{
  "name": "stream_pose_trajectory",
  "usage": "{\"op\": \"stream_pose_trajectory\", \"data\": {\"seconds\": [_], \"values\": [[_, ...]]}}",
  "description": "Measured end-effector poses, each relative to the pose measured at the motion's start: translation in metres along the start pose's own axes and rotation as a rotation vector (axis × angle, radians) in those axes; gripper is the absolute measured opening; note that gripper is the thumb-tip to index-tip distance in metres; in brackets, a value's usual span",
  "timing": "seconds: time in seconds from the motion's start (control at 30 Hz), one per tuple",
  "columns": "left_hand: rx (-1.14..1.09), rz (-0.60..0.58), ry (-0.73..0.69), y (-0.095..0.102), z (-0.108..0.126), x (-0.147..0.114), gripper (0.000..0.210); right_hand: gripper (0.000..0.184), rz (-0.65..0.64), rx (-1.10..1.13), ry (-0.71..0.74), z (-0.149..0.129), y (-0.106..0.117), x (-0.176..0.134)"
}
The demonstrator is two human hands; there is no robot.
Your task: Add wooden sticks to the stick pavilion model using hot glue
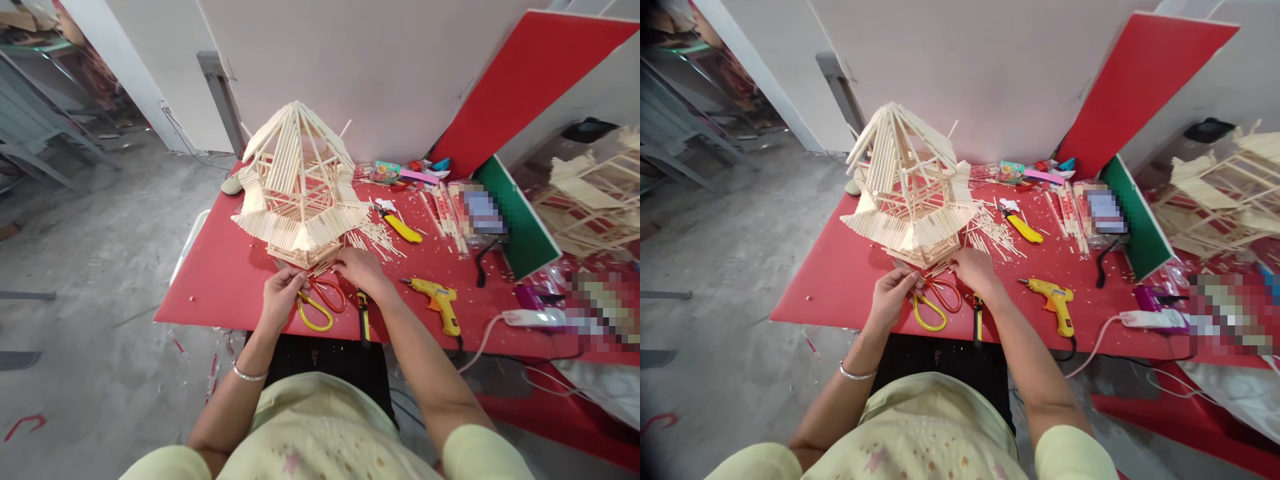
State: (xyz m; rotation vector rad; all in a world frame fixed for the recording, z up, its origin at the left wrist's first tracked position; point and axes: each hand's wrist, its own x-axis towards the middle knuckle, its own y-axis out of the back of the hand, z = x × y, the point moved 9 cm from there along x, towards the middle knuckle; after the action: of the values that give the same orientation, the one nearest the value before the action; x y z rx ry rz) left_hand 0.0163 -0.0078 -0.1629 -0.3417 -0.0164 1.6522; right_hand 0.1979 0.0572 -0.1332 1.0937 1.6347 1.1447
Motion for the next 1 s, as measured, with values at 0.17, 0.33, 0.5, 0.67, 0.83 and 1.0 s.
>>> {"op": "stream_pose_trajectory", "data": {"seconds": [0.17,0.33,0.5,0.67,0.83,1.0], "values": [[0.013,0.008,-0.007,0.006,-0.001,0.001,0.027,0.021,0.008,-0.035,0.020,-0.006,-0.006,-0.004],[0.006,0.006,0.000,0.004,-0.004,-0.001,0.027,0.022,0.008,-0.059,0.054,-0.013,-0.010,-0.002],[0.011,0.003,-0.002,0.006,-0.004,-0.002,0.027,0.022,-0.024,-0.072,0.072,-0.016,-0.016,0.004],[0.026,0.007,-0.009,0.007,-0.004,-0.003,0.027,0.022,-0.046,-0.092,0.077,-0.015,-0.020,0.001],[0.019,-0.003,-0.005,0.004,-0.007,-0.004,0.028,0.020,-0.061,-0.098,0.118,-0.017,-0.021,-0.007],[0.019,-0.005,-0.021,0.006,-0.008,-0.003,0.028,0.022,-0.056,-0.092,0.102,-0.013,-0.018,-0.012]]}}
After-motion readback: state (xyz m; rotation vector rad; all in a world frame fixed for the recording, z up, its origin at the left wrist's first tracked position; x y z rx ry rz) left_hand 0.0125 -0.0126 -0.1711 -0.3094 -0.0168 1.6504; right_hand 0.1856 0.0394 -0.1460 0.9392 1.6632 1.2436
